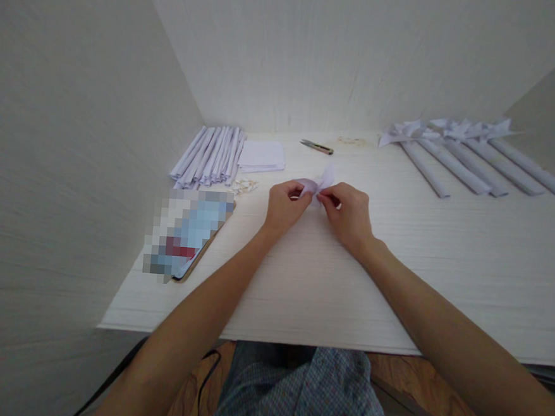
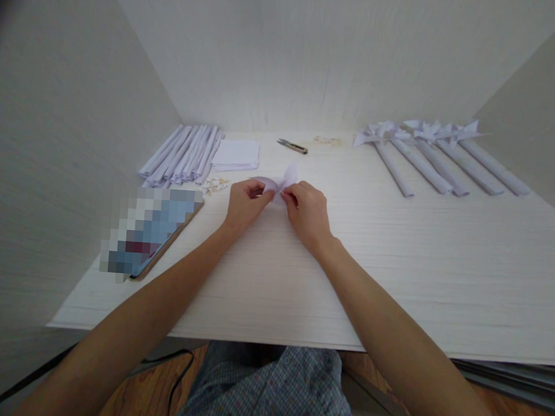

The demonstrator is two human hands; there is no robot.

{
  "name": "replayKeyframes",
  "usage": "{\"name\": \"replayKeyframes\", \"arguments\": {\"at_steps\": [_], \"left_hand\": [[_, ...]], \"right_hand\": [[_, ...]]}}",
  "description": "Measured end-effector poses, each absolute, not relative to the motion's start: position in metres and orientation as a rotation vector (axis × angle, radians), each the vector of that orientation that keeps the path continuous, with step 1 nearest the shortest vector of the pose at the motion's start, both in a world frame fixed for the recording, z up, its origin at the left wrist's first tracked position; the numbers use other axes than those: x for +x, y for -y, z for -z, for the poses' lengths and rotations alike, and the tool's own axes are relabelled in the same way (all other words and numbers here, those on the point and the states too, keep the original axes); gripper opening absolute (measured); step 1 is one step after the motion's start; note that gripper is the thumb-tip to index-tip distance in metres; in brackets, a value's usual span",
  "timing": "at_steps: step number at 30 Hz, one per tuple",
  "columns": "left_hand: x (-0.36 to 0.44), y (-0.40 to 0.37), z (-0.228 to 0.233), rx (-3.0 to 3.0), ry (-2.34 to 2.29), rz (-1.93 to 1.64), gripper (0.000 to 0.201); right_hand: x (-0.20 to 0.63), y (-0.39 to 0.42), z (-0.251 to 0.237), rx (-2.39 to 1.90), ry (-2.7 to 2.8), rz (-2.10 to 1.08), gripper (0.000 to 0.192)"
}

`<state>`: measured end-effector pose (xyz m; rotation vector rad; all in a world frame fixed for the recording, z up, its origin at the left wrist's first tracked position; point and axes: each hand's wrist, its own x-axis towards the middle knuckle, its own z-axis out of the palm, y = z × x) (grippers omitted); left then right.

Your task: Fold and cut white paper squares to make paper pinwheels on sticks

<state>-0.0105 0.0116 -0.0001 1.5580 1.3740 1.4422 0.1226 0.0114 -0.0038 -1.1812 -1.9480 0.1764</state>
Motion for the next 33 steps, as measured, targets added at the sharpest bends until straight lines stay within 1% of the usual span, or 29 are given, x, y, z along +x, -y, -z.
{"name": "replayKeyframes", "arguments": {"at_steps": [9,18,25,33], "left_hand": [[-0.0107,-0.0113,0.0013,1.563,-1.368,-1.435,0.008],[-0.0091,-0.0116,0.0030,1.564,-1.256,-1.409,0.005],[-0.0102,-0.0110,0.0034,1.660,-1.315,-1.405,0.017],[-0.0100,-0.0088,0.0019,1.723,-1.397,-1.378,0.017]], "right_hand": [[0.1220,-0.0137,0.0068,-1.177,1.871,-0.263,0.012],[0.1214,-0.0136,0.0045,-1.187,1.845,-0.309,0.014],[0.1211,-0.0129,0.0040,-1.194,1.823,-0.333,0.011],[0.1212,-0.0135,0.0050,-1.191,1.820,-0.323,0.014]]}}
